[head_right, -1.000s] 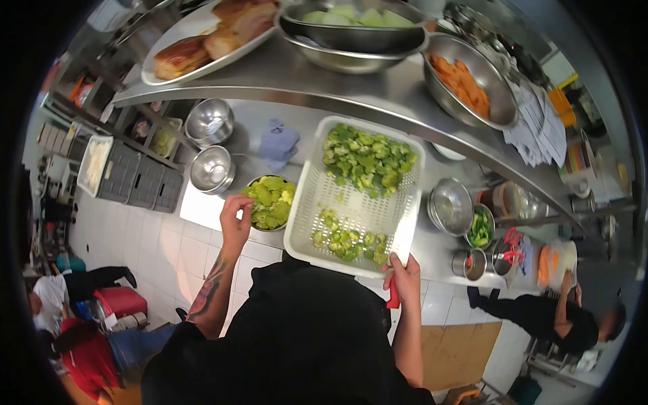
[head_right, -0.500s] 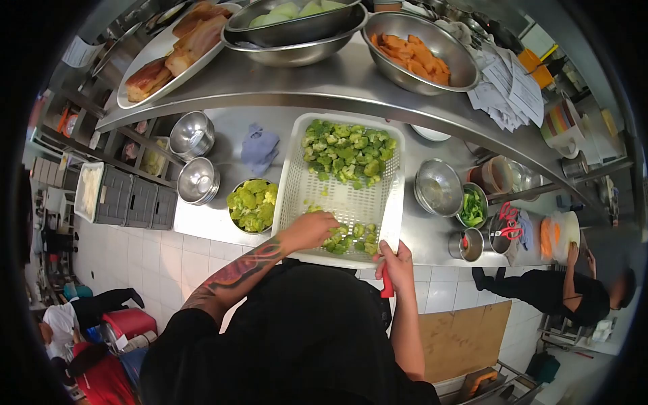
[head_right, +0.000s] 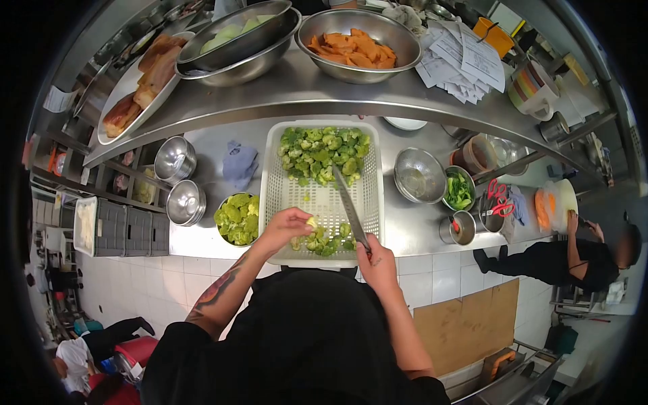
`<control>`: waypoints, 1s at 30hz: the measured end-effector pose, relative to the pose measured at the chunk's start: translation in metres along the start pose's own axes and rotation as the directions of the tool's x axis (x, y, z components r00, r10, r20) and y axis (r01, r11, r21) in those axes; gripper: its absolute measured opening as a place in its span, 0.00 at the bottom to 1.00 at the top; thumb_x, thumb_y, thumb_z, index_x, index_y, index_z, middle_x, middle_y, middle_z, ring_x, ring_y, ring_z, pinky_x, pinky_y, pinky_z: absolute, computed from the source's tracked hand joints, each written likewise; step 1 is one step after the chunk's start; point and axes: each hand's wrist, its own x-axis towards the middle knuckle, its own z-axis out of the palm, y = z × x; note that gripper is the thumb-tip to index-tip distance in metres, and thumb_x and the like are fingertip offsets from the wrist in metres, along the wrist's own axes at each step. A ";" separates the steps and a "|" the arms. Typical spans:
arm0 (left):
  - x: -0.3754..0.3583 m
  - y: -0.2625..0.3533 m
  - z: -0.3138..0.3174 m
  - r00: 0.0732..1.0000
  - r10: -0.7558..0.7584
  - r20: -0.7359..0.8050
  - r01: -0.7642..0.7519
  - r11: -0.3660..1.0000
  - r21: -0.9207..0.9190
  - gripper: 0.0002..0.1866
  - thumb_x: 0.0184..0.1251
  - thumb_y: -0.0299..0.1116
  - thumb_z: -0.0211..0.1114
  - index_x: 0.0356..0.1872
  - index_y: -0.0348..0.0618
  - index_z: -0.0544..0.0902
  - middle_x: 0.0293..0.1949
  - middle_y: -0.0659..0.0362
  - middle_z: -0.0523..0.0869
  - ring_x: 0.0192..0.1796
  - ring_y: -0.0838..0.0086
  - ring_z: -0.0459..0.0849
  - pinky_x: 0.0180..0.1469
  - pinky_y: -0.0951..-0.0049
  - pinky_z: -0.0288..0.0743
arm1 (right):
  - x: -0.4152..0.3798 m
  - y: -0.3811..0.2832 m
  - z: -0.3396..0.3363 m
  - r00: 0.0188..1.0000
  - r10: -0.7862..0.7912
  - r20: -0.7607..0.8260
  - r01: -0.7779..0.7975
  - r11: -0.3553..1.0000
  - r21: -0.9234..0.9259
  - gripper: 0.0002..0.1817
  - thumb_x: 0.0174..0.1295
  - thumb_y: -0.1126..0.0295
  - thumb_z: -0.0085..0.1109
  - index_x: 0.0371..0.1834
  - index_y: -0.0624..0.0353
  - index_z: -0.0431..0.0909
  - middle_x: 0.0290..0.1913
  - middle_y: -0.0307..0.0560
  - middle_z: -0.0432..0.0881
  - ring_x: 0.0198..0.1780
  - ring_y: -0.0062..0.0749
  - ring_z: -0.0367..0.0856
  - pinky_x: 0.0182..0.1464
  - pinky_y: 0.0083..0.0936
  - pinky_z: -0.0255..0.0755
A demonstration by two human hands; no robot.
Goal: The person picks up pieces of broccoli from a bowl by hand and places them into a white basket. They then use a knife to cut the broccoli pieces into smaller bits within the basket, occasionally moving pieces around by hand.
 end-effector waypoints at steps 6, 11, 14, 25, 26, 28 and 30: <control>-0.031 -0.002 -0.008 0.990 -0.020 -0.143 -0.037 0.925 -0.379 0.09 0.75 0.26 0.73 0.50 0.40 0.82 0.46 0.55 0.90 0.49 0.68 0.92 0.55 0.67 0.88 | 0.013 -0.038 0.016 0.993 -0.119 -0.006 0.118 0.986 -0.117 0.11 0.72 0.67 0.66 0.53 0.56 0.81 0.26 0.53 0.84 0.29 0.50 0.87 0.33 0.41 0.78; -0.013 -0.033 0.002 0.961 -0.178 -0.214 0.064 0.889 -0.454 0.11 0.79 0.27 0.68 0.55 0.39 0.78 0.48 0.55 0.86 0.58 0.63 0.90 0.61 0.64 0.87 | 0.021 -0.002 0.016 0.992 -0.060 -0.110 0.061 0.998 0.003 0.12 0.73 0.68 0.66 0.55 0.57 0.80 0.23 0.43 0.80 0.21 0.31 0.79 0.28 0.34 0.74; 0.018 -0.025 0.021 0.935 -0.301 -0.190 0.167 0.843 -0.512 0.16 0.80 0.26 0.64 0.61 0.31 0.74 0.54 0.49 0.84 0.63 0.58 0.88 0.67 0.62 0.85 | 0.013 0.018 0.007 0.967 0.254 -0.013 -0.230 0.896 0.381 0.10 0.77 0.69 0.63 0.55 0.60 0.79 0.24 0.38 0.79 0.19 0.21 0.74 0.24 0.25 0.70; 0.090 0.023 0.023 0.943 -0.067 -0.326 -0.031 0.958 -0.285 0.35 0.79 0.33 0.67 0.79 0.26 0.62 0.69 0.45 0.79 0.70 0.60 0.82 0.73 0.61 0.79 | 0.007 0.036 0.004 0.921 0.388 -0.018 -0.277 0.688 0.671 0.07 0.79 0.68 0.60 0.45 0.61 0.76 0.23 0.38 0.75 0.17 0.23 0.72 0.20 0.25 0.70; 0.080 0.021 0.016 0.947 -0.071 -0.313 -0.019 0.961 -0.276 0.35 0.79 0.33 0.67 0.79 0.26 0.62 0.69 0.45 0.79 0.70 0.60 0.82 0.73 0.61 0.79 | 0.006 0.037 0.004 0.926 0.377 -0.016 -0.275 0.703 0.656 0.08 0.80 0.68 0.60 0.44 0.61 0.76 0.23 0.38 0.75 0.16 0.23 0.72 0.20 0.25 0.70; 0.060 0.016 -0.003 0.963 -0.127 -0.239 0.062 0.963 -0.264 0.31 0.81 0.34 0.65 0.77 0.29 0.66 0.68 0.47 0.81 0.68 0.62 0.83 0.72 0.61 0.80 | 0.004 0.040 0.005 0.923 0.382 -0.033 -0.266 0.700 0.663 0.09 0.80 0.67 0.60 0.44 0.61 0.76 0.23 0.39 0.76 0.16 0.24 0.72 0.20 0.24 0.70; 0.042 0.013 -0.016 0.958 -0.142 -0.248 0.086 0.971 -0.225 0.29 0.82 0.35 0.64 0.76 0.31 0.69 0.66 0.48 0.83 0.67 0.63 0.84 0.70 0.62 0.81 | 0.003 0.041 0.004 0.923 0.384 -0.034 -0.260 0.687 0.678 0.09 0.79 0.68 0.60 0.45 0.62 0.76 0.22 0.39 0.77 0.16 0.23 0.74 0.21 0.24 0.68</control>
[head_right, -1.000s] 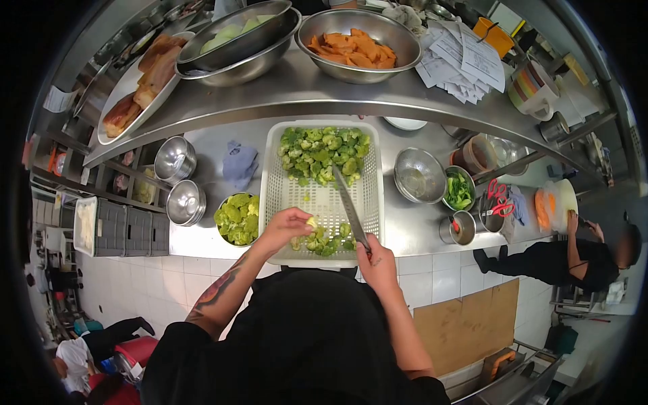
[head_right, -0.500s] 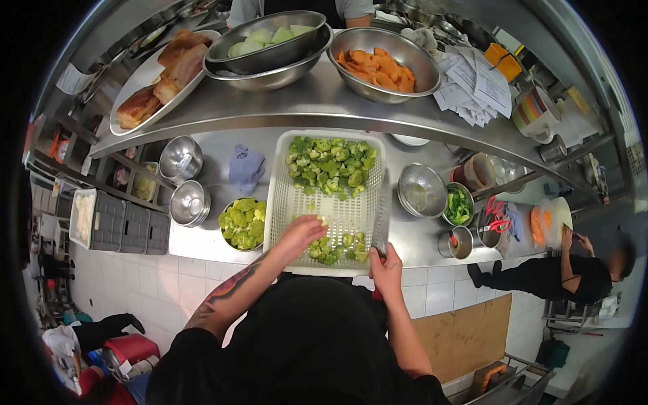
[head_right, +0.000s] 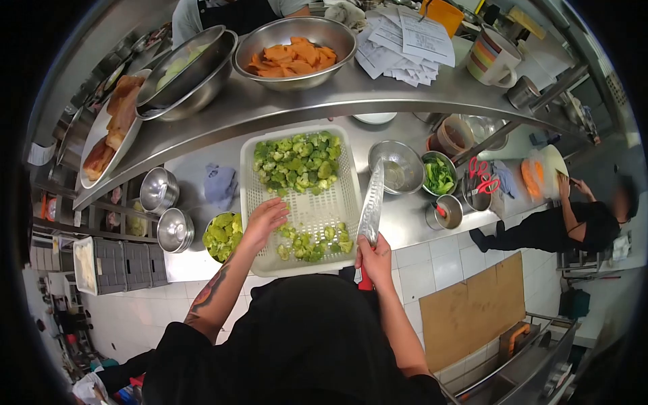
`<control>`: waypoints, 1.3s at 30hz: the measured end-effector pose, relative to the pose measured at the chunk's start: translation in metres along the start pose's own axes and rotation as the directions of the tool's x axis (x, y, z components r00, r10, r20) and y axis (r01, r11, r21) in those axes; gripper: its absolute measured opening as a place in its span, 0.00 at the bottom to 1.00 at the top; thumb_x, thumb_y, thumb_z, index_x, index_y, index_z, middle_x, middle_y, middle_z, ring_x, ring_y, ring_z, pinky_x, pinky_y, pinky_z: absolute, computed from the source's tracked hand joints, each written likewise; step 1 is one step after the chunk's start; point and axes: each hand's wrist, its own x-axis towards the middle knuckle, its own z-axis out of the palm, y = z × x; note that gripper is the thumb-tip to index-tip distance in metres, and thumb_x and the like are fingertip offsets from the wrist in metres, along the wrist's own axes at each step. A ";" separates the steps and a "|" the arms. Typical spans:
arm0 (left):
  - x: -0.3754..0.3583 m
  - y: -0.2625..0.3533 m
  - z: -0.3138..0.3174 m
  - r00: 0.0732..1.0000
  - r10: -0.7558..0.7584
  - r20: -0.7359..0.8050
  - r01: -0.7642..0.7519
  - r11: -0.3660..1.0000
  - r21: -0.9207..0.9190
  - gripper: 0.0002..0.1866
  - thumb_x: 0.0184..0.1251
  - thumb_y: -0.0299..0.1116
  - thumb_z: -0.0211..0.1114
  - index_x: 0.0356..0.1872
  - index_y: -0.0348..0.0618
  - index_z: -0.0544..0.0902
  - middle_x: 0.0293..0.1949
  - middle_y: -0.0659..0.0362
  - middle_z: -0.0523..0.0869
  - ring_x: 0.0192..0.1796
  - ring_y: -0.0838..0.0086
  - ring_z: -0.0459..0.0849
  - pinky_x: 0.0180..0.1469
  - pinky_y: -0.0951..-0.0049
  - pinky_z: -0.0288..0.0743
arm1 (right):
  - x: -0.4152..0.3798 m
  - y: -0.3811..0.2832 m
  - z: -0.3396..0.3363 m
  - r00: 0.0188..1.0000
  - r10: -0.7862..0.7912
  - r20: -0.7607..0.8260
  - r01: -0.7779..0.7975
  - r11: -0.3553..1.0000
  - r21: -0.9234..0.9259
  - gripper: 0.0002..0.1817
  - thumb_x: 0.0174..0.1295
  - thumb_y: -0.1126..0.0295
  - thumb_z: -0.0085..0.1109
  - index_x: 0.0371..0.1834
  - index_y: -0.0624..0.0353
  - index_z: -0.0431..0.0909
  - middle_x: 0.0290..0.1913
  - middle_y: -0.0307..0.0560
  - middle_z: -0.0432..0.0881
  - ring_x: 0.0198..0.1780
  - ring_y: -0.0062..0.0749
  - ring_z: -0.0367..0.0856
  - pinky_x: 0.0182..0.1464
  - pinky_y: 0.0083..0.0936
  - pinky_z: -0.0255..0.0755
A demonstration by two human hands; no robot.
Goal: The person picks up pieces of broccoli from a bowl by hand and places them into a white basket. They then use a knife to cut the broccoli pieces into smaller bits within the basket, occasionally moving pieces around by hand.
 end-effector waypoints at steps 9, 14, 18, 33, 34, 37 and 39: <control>0.037 -0.039 0.013 0.953 0.055 0.299 -0.220 0.803 0.553 0.16 0.74 0.33 0.69 0.58 0.36 0.87 0.48 0.55 0.92 0.49 0.70 0.91 0.53 0.68 0.85 | 0.013 -0.008 -0.002 0.989 0.057 0.139 -0.056 0.998 -0.012 0.08 0.79 0.67 0.60 0.45 0.61 0.76 0.23 0.40 0.78 0.16 0.28 0.75 0.19 0.26 0.71; 0.075 -0.063 0.073 0.795 0.203 0.572 -0.603 0.368 0.708 0.18 0.72 0.30 0.68 0.60 0.38 0.85 0.58 0.50 0.89 0.62 0.57 0.87 0.67 0.61 0.79 | 0.019 -0.013 -0.004 0.976 0.090 0.200 -0.077 0.994 -0.074 0.09 0.79 0.68 0.61 0.45 0.62 0.76 0.22 0.42 0.78 0.15 0.29 0.76 0.18 0.28 0.72; 0.091 -0.061 0.060 0.771 0.394 0.501 -0.636 0.423 0.646 0.20 0.66 0.29 0.69 0.59 0.36 0.86 0.59 0.45 0.88 0.62 0.52 0.87 0.65 0.58 0.80 | 0.019 -0.014 -0.003 0.977 0.103 0.185 -0.096 0.994 -0.047 0.09 0.79 0.67 0.61 0.46 0.62 0.77 0.21 0.42 0.78 0.15 0.29 0.76 0.19 0.28 0.72; 0.030 -0.058 0.081 0.756 0.086 0.649 -0.653 0.177 0.737 0.22 0.62 0.32 0.76 0.59 0.44 0.87 0.46 0.48 0.84 0.52 0.55 0.86 0.58 0.55 0.82 | 0.011 -0.010 -0.005 0.990 0.093 0.109 -0.102 0.992 0.079 0.09 0.79 0.67 0.62 0.47 0.62 0.77 0.21 0.41 0.78 0.15 0.26 0.76 0.20 0.25 0.73; 0.030 -0.054 0.077 0.756 0.087 0.649 -0.653 0.178 0.736 0.22 0.62 0.32 0.76 0.59 0.44 0.87 0.46 0.48 0.84 0.52 0.55 0.86 0.58 0.55 0.82 | 0.011 -0.011 -0.005 0.990 0.093 0.109 -0.101 0.992 0.077 0.09 0.79 0.67 0.62 0.47 0.62 0.77 0.21 0.41 0.78 0.15 0.26 0.76 0.20 0.25 0.73; 0.024 -0.037 0.053 0.907 0.034 0.420 -0.265 0.821 0.506 0.15 0.70 0.30 0.75 0.55 0.38 0.85 0.49 0.55 0.86 0.50 0.67 0.92 0.51 0.66 0.88 | 0.007 -0.013 -0.002 0.989 0.093 0.116 -0.096 0.995 0.026 0.09 0.79 0.66 0.61 0.48 0.61 0.78 0.21 0.39 0.78 0.16 0.25 0.76 0.20 0.23 0.73; -0.003 -0.015 0.033 0.944 0.026 0.330 -0.123 0.954 0.275 0.13 0.74 0.29 0.72 0.55 0.38 0.83 0.48 0.55 0.87 0.51 0.66 0.93 0.53 0.68 0.88 | 0.003 -0.015 0.002 0.992 0.072 0.106 -0.061 0.993 -0.099 0.09 0.79 0.67 0.61 0.47 0.62 0.78 0.22 0.41 0.80 0.20 0.26 0.80 0.23 0.27 0.74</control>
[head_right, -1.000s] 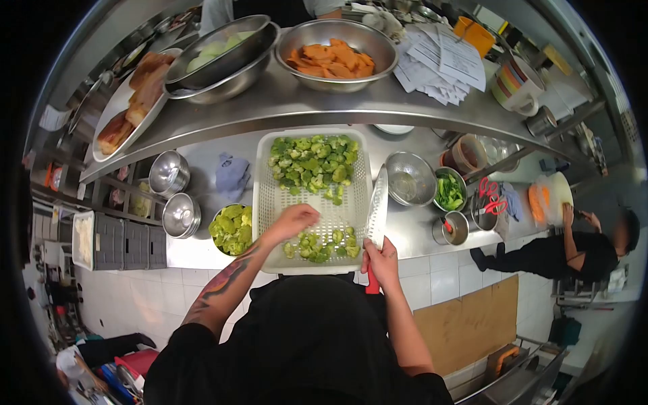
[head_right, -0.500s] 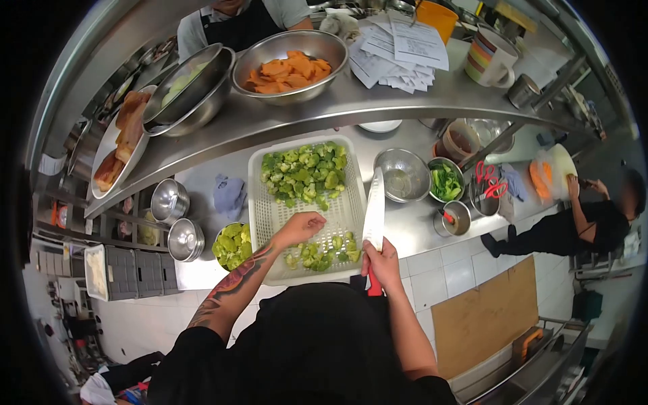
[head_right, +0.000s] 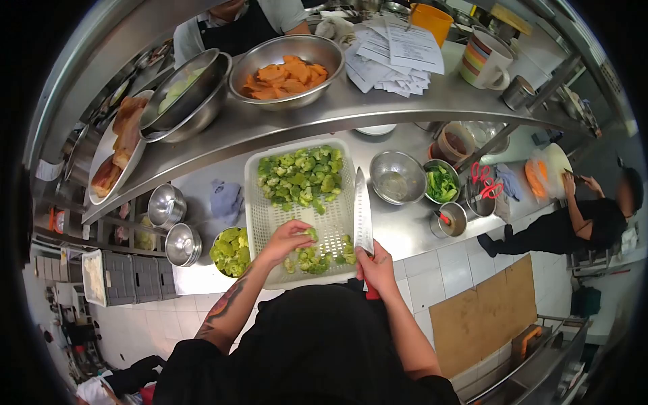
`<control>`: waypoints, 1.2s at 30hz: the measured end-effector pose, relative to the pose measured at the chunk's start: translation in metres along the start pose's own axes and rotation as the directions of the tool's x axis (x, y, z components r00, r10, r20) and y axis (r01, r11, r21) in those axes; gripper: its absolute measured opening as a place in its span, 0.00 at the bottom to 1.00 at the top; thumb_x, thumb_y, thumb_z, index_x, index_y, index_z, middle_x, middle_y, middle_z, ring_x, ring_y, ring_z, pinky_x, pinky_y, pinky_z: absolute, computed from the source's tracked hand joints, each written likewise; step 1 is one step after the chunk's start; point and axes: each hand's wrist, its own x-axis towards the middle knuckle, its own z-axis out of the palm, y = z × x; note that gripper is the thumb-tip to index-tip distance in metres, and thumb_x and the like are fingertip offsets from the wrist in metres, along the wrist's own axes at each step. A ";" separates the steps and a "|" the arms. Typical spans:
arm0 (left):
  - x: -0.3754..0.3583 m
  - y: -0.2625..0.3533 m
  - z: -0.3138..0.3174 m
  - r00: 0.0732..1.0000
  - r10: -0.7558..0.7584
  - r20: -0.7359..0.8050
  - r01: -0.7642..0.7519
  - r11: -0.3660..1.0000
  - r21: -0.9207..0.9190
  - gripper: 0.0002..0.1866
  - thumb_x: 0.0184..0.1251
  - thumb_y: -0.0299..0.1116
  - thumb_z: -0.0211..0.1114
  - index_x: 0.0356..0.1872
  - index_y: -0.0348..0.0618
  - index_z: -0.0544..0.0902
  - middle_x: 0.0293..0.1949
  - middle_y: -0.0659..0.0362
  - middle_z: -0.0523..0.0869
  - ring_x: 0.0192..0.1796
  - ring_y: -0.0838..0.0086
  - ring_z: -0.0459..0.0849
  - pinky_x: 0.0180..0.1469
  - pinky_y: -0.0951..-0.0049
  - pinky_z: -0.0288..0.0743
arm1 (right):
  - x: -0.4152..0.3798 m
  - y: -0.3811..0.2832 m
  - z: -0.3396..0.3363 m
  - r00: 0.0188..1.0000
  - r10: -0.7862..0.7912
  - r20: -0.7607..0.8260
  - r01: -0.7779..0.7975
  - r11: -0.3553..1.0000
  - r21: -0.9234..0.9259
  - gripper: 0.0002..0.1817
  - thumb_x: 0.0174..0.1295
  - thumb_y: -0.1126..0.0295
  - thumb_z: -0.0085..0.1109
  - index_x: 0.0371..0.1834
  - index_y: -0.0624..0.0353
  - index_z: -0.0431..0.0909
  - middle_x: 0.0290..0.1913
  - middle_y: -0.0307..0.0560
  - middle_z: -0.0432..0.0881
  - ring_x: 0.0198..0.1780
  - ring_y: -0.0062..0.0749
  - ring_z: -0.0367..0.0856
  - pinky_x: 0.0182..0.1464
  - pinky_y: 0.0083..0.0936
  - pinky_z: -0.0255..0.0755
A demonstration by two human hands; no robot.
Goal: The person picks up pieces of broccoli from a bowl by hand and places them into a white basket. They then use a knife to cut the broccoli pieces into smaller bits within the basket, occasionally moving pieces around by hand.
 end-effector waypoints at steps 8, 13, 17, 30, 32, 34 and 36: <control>-0.093 0.005 -0.041 0.961 0.009 -0.276 -0.140 0.878 -0.457 0.09 0.79 0.29 0.70 0.51 0.41 0.79 0.43 0.57 0.90 0.51 0.64 0.94 0.56 0.68 0.90 | -0.009 -0.058 0.074 0.766 -0.549 0.335 0.614 0.472 -0.632 0.14 0.67 0.71 0.66 0.55 0.51 0.81 0.37 0.50 0.88 0.36 0.53 0.88 0.37 0.43 0.81; -0.130 0.015 -0.023 0.879 0.089 -0.468 -0.362 0.764 -0.535 0.06 0.78 0.26 0.70 0.51 0.40 0.86 0.48 0.56 0.93 0.49 0.69 0.94 0.53 0.70 0.91 | -0.003 -0.073 0.144 0.558 -0.587 0.586 0.818 0.272 -0.507 0.18 0.61 0.74 0.69 0.55 0.49 0.81 0.37 0.46 0.86 0.35 0.49 0.88 0.36 0.43 0.81; -0.161 0.013 -0.023 0.804 0.046 -0.592 -0.435 0.724 -0.536 0.07 0.77 0.24 0.69 0.52 0.41 0.87 0.50 0.58 0.93 0.50 0.72 0.92 0.53 0.71 0.90 | -0.005 -0.069 0.177 0.463 -0.546 0.698 0.882 0.209 -0.421 0.18 0.59 0.74 0.71 0.53 0.51 0.80 0.37 0.45 0.85 0.36 0.49 0.88 0.37 0.43 0.82; -0.204 -0.017 -0.048 0.752 -0.055 -0.656 -0.499 0.604 -0.622 0.04 0.77 0.24 0.70 0.48 0.39 0.87 0.48 0.54 0.93 0.50 0.68 0.93 0.53 0.70 0.91 | -0.003 -0.050 0.226 0.361 -0.429 0.828 0.932 0.135 -0.337 0.16 0.60 0.72 0.70 0.50 0.51 0.79 0.37 0.46 0.83 0.38 0.50 0.88 0.38 0.44 0.83; -0.206 -0.017 -0.053 0.761 -0.094 -0.641 -0.473 0.597 -0.648 0.03 0.77 0.26 0.70 0.46 0.40 0.86 0.47 0.55 0.92 0.50 0.67 0.93 0.53 0.70 0.91 | 0.011 -0.032 0.227 0.412 -0.409 0.814 0.910 0.142 -0.389 0.14 0.60 0.71 0.69 0.49 0.51 0.79 0.36 0.47 0.82 0.37 0.51 0.88 0.38 0.46 0.82; -0.205 -0.017 -0.059 0.762 -0.160 -0.628 -0.421 0.613 -0.668 0.05 0.79 0.31 0.71 0.44 0.42 0.83 0.43 0.56 0.92 0.51 0.65 0.94 0.54 0.69 0.90 | 0.016 -0.029 0.230 0.463 -0.392 0.795 0.885 0.148 -0.442 0.13 0.61 0.70 0.69 0.47 0.51 0.79 0.35 0.48 0.81 0.37 0.52 0.88 0.38 0.47 0.82; -0.205 -0.020 -0.063 0.761 -0.178 -0.624 -0.412 0.611 -0.676 0.05 0.79 0.31 0.70 0.46 0.43 0.83 0.44 0.56 0.91 0.51 0.64 0.94 0.55 0.68 0.89 | 0.016 -0.028 0.228 0.502 -0.416 0.758 0.864 0.210 -0.457 0.12 0.63 0.70 0.68 0.48 0.52 0.79 0.37 0.50 0.84 0.37 0.54 0.88 0.37 0.50 0.82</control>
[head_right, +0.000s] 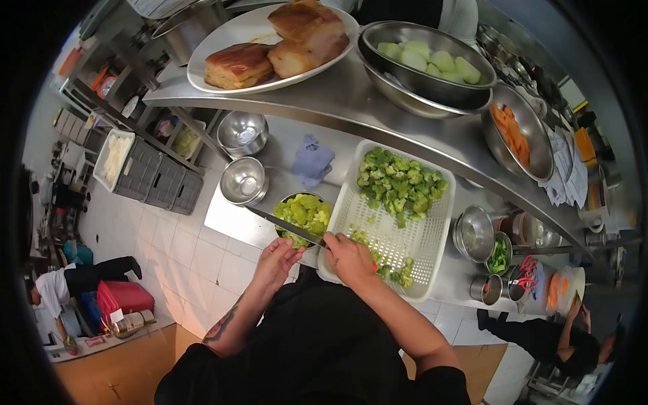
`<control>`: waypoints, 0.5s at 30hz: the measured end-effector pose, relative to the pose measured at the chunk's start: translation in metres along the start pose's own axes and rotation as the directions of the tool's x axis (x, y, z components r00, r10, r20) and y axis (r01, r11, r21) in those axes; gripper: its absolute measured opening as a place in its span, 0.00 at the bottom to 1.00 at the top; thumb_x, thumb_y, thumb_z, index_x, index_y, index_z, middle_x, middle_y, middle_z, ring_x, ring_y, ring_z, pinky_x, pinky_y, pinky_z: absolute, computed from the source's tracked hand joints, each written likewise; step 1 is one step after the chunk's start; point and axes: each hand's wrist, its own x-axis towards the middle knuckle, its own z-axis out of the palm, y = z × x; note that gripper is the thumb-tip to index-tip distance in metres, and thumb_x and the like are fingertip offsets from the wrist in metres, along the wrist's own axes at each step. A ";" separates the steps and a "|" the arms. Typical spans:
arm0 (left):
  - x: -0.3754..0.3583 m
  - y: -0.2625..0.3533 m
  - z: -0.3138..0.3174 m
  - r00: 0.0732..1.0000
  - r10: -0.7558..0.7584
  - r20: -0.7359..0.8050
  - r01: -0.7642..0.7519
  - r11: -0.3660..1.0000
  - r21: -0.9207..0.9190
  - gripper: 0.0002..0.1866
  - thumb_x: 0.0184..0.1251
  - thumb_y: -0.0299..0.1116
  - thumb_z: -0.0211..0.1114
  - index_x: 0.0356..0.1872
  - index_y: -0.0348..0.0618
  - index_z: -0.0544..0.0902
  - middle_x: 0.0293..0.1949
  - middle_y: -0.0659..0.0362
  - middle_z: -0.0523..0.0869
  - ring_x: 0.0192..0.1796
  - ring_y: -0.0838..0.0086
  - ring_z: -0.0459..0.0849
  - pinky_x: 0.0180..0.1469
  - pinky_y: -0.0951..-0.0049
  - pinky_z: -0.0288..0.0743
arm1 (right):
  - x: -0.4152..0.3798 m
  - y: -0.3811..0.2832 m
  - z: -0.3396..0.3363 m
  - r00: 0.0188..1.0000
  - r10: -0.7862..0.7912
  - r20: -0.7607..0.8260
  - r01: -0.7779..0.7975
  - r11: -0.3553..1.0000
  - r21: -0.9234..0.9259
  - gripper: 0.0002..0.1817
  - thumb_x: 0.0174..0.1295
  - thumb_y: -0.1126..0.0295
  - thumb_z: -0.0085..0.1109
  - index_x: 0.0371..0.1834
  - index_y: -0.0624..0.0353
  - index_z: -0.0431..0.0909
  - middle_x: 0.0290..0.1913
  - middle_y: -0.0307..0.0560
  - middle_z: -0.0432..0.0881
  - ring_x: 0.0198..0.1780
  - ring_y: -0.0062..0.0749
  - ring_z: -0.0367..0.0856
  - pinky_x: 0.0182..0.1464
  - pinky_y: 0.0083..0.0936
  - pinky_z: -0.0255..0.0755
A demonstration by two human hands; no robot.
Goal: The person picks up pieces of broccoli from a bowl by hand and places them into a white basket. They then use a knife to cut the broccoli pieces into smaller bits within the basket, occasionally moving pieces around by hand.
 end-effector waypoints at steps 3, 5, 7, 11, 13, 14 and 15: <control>-0.001 0.000 0.003 0.999 -0.035 -0.007 0.036 0.999 0.021 0.07 0.80 0.32 0.69 0.51 0.43 0.83 0.48 0.55 0.91 0.53 0.63 0.93 0.58 0.65 0.87 | -0.009 0.003 -0.012 0.989 0.143 -0.042 -0.135 0.980 0.149 0.10 0.66 0.69 0.67 0.48 0.53 0.79 0.37 0.53 0.87 0.34 0.55 0.87 0.36 0.49 0.81; -0.004 0.002 0.012 0.998 -0.064 0.011 0.063 0.997 0.045 0.08 0.81 0.32 0.68 0.54 0.43 0.83 0.50 0.54 0.90 0.54 0.62 0.92 0.59 0.64 0.86 | -0.023 0.015 -0.025 0.961 0.273 -0.042 -0.257 0.940 0.224 0.09 0.69 0.68 0.67 0.47 0.55 0.79 0.35 0.51 0.87 0.30 0.51 0.86 0.34 0.45 0.80; -0.004 -0.003 0.025 0.989 -0.111 0.098 0.096 0.984 0.151 0.16 0.83 0.30 0.64 0.65 0.42 0.80 0.55 0.53 0.88 0.56 0.64 0.91 0.60 0.64 0.86 | -0.057 0.039 -0.040 0.910 0.412 -0.051 -0.381 0.878 0.291 0.08 0.72 0.67 0.67 0.47 0.57 0.79 0.32 0.49 0.88 0.27 0.46 0.86 0.32 0.40 0.78; 0.010 -0.038 0.066 0.942 -0.249 0.226 0.164 0.926 0.340 0.22 0.83 0.28 0.61 0.74 0.42 0.75 0.49 0.58 0.85 0.58 0.63 0.89 0.62 0.65 0.84 | -0.123 0.065 -0.063 0.699 0.715 -0.006 -0.475 0.469 0.745 0.08 0.79 0.67 0.61 0.44 0.60 0.78 0.21 0.33 0.74 0.18 0.16 0.70 0.21 0.21 0.60; 0.027 -0.067 0.099 0.897 -0.313 0.311 0.138 0.869 0.474 0.24 0.83 0.26 0.60 0.76 0.41 0.74 0.53 0.59 0.81 0.62 0.61 0.87 0.68 0.63 0.83 | -0.157 0.078 -0.072 0.595 0.804 0.003 -0.469 0.345 0.813 0.07 0.80 0.68 0.58 0.44 0.59 0.77 0.21 0.34 0.74 0.17 0.18 0.70 0.20 0.22 0.62; 0.048 -0.086 0.100 0.864 -0.382 0.328 0.203 0.861 0.467 0.26 0.82 0.24 0.59 0.78 0.36 0.70 0.59 0.54 0.79 0.66 0.58 0.85 0.74 0.63 0.79 | -0.172 0.086 -0.071 0.580 0.814 0.001 -0.474 0.336 0.814 0.07 0.81 0.69 0.57 0.46 0.61 0.78 0.21 0.35 0.74 0.17 0.18 0.69 0.20 0.22 0.64; 0.070 -0.103 0.107 0.857 -0.388 0.339 0.200 0.856 0.477 0.26 0.82 0.24 0.59 0.78 0.36 0.70 0.59 0.54 0.79 0.66 0.58 0.85 0.74 0.63 0.79 | -0.179 0.087 -0.072 0.574 0.819 -0.012 -0.465 0.338 0.818 0.07 0.81 0.69 0.57 0.46 0.61 0.78 0.21 0.35 0.74 0.17 0.18 0.69 0.20 0.22 0.64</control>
